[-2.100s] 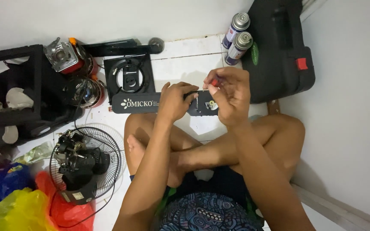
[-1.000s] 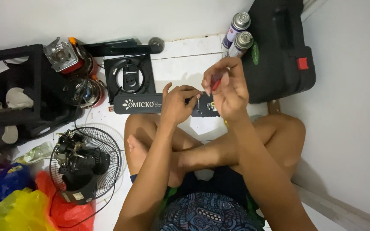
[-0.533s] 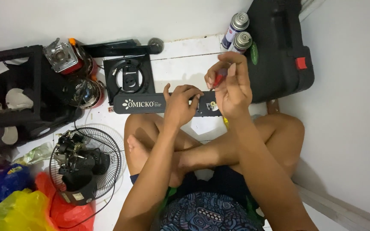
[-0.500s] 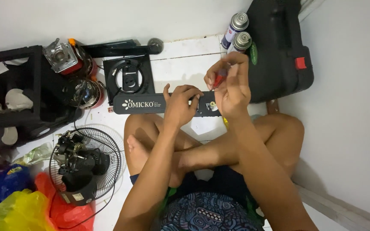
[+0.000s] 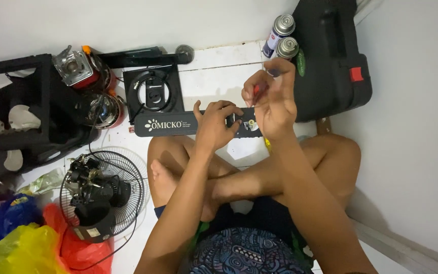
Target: Disassembling and repairing a gas valve component using a screwdriver while sitting on the floor.
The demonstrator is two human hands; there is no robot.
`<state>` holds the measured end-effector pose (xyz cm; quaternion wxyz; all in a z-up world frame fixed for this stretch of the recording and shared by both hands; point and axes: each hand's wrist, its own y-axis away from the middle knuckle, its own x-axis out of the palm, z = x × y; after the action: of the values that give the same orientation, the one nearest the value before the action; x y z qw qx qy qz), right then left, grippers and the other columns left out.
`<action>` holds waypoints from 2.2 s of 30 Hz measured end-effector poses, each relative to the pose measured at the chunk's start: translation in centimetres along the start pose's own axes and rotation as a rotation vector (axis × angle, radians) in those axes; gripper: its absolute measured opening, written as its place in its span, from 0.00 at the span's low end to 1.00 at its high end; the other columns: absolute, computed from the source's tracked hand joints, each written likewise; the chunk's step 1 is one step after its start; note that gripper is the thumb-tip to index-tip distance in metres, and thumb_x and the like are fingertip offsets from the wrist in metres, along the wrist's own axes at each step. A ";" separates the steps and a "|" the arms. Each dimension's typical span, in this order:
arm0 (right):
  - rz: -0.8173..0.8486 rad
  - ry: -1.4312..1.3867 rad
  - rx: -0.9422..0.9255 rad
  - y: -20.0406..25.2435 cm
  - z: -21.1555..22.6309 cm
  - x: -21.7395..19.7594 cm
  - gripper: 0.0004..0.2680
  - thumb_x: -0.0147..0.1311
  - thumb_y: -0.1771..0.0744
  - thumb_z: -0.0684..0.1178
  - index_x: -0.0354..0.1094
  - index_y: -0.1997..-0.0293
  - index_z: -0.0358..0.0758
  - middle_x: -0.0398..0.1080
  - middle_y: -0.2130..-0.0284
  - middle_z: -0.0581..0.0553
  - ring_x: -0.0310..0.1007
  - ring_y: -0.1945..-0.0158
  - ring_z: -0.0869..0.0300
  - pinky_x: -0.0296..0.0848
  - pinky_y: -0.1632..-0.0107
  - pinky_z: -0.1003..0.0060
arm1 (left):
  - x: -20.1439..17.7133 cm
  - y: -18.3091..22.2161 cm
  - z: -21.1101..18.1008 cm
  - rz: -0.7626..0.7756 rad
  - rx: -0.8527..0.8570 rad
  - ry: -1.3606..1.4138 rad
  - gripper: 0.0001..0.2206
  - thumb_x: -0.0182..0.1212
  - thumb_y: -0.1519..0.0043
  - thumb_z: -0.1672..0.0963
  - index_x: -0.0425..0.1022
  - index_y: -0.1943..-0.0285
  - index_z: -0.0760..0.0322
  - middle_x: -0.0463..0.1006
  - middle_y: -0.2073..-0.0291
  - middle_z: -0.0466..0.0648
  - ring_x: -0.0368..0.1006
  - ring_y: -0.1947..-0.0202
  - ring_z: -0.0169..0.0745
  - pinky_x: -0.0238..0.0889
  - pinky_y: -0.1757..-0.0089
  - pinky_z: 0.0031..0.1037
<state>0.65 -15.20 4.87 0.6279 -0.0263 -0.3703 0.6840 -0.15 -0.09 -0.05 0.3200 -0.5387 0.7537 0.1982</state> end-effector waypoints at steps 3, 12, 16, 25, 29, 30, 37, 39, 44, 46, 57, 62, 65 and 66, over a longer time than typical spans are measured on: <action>0.054 0.018 -0.013 -0.3 0.3 -0.1 0.09 0.44 0.27 0.53 0.50 0.46 0.44 0.61 0.71 0.40 0.63 0.70 0.61 0.67 0.64 0.69 | -0.2 -0.2 -0.5 0.007 -0.019 0.002 0.08 0.68 0.44 0.56 0.83 0.56 0.50 0.82 0.53 0.49 0.73 0.43 0.48 0.21 0.35 0.66; 0.038 0.243 -0.124 -0.3 -0.2 0.0 0.11 0.40 0.27 0.48 0.64 0.50 0.26 0.66 0.65 0.35 0.72 0.63 0.54 0.73 0.61 0.64 | 0.2 -0.5 -0.7 0.006 -0.046 -0.005 0.07 0.69 0.44 0.57 0.83 0.57 0.51 0.82 0.54 0.48 0.73 0.43 0.48 0.22 0.34 0.65; 0.027 0.140 -0.063 -0.4 0.3 0.3 0.10 0.34 0.26 0.48 0.56 0.45 0.29 0.65 0.70 0.37 0.70 0.65 0.58 0.74 0.63 0.66 | 0.5 -0.4 -0.6 -0.002 -0.044 -0.002 0.07 0.68 0.42 0.57 0.83 0.57 0.54 0.82 0.54 0.50 0.74 0.43 0.49 0.21 0.35 0.65; 0.019 0.212 -0.121 -0.5 1.3 0.7 0.07 0.55 0.31 0.37 0.59 0.53 0.33 0.66 0.62 0.38 0.76 0.62 0.54 0.75 0.62 0.64 | 0.3 -0.4 -0.7 0.028 -0.032 -0.034 0.05 0.66 0.40 0.57 0.81 0.57 0.55 0.81 0.53 0.50 0.73 0.42 0.50 0.20 0.35 0.66; -0.004 0.241 -0.127 -0.2 0.6 0.2 0.06 0.55 0.31 0.40 0.66 0.52 0.28 0.69 0.63 0.34 0.77 0.61 0.51 0.76 0.61 0.63 | 0.9 -0.5 -0.2 0.016 -0.010 -0.060 0.05 0.66 0.40 0.58 0.80 0.57 0.56 0.81 0.54 0.50 0.73 0.43 0.50 0.22 0.35 0.66; -0.013 0.254 -0.125 -0.2 0.6 0.2 0.07 0.53 0.30 0.41 0.66 0.51 0.27 0.71 0.63 0.33 0.77 0.61 0.51 0.76 0.61 0.64 | 0.8 -0.5 -0.3 0.019 -0.006 -0.060 0.05 0.65 0.39 0.58 0.80 0.56 0.57 0.81 0.53 0.50 0.73 0.43 0.50 0.22 0.35 0.66; -0.087 0.172 -0.107 -0.2 0.0 -0.4 0.09 0.50 0.29 0.44 0.66 0.48 0.26 0.71 0.64 0.31 0.78 0.62 0.51 0.78 0.59 0.60 | 1.1 -0.5 -0.1 0.021 0.012 -0.055 0.04 0.65 0.39 0.58 0.79 0.57 0.57 0.81 0.53 0.50 0.73 0.43 0.50 0.23 0.35 0.67; -0.101 0.169 -0.114 -0.3 0.0 -0.5 0.09 0.49 0.28 0.44 0.66 0.48 0.25 0.71 0.65 0.31 0.78 0.62 0.51 0.79 0.59 0.60 | 1.2 -0.5 -0.1 0.018 0.013 -0.060 0.04 0.65 0.39 0.58 0.79 0.57 0.57 0.81 0.54 0.49 0.73 0.44 0.49 0.23 0.35 0.67; -0.181 0.126 -0.093 -0.6 1.9 -0.5 0.10 0.48 0.28 0.46 0.64 0.47 0.26 0.71 0.66 0.34 0.77 0.64 0.53 0.78 0.62 0.63 | 1.2 -0.5 0.1 0.014 0.028 -0.067 0.03 0.63 0.37 0.57 0.78 0.57 0.57 0.80 0.54 0.49 0.73 0.44 0.48 0.24 0.36 0.66; -0.268 0.134 -0.103 -0.7 3.2 -0.6 0.11 0.45 0.27 0.50 0.64 0.45 0.29 0.70 0.65 0.36 0.77 0.64 0.56 0.79 0.60 0.64 | 0.9 -0.6 -0.3 0.008 0.015 -0.036 0.03 0.62 0.37 0.58 0.79 0.57 0.58 0.81 0.55 0.50 0.73 0.44 0.49 0.24 0.35 0.67; 0.162 1.075 0.510 1.5 6.1 -2.5 0.16 0.69 0.37 0.44 0.72 0.45 0.35 0.73 0.56 0.31 0.72 0.58 0.41 0.68 0.56 0.48 | -0.2 -0.6 -0.6 -0.162 0.043 0.147 0.02 0.61 0.35 0.59 0.76 0.55 0.57 0.79 0.58 0.47 0.74 0.47 0.47 0.30 0.35 0.61; 0.496 1.331 0.696 3.7 3.3 -3.3 0.28 0.71 0.41 0.52 0.66 0.34 0.50 0.61 0.30 0.41 0.70 0.41 0.32 0.69 0.42 0.34 | -3.5 0.2 0.9 -0.542 0.236 0.278 0.05 0.67 0.42 0.61 0.78 0.63 0.55 0.82 0.66 0.42 0.79 0.58 0.45 0.60 0.44 0.37; 0.482 1.383 0.823 4.0 3.3 -2.7 0.28 0.68 0.39 0.54 0.61 0.30 0.58 0.59 0.28 0.50 0.69 0.38 0.38 0.69 0.41 0.37 | -6.0 1.7 3.3 -0.692 0.227 0.341 0.06 0.67 0.44 0.63 0.80 0.65 0.57 0.84 0.69 0.46 0.81 0.62 0.45 0.69 0.53 0.33; 0.466 1.385 0.831 4.0 3.3 -2.7 0.28 0.68 0.39 0.53 0.61 0.30 0.58 0.59 0.29 0.50 0.70 0.38 0.39 0.69 0.41 0.38 | -6.8 2.3 4.5 -0.758 0.207 0.376 0.04 0.68 0.42 0.63 0.80 0.64 0.60 0.83 0.68 0.49 0.81 0.62 0.46 0.69 0.54 0.32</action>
<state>-3.79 -18.86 3.90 0.5146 -0.2827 0.3956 0.7062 0.40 8.22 1.30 0.2796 -0.7692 0.5637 -0.1115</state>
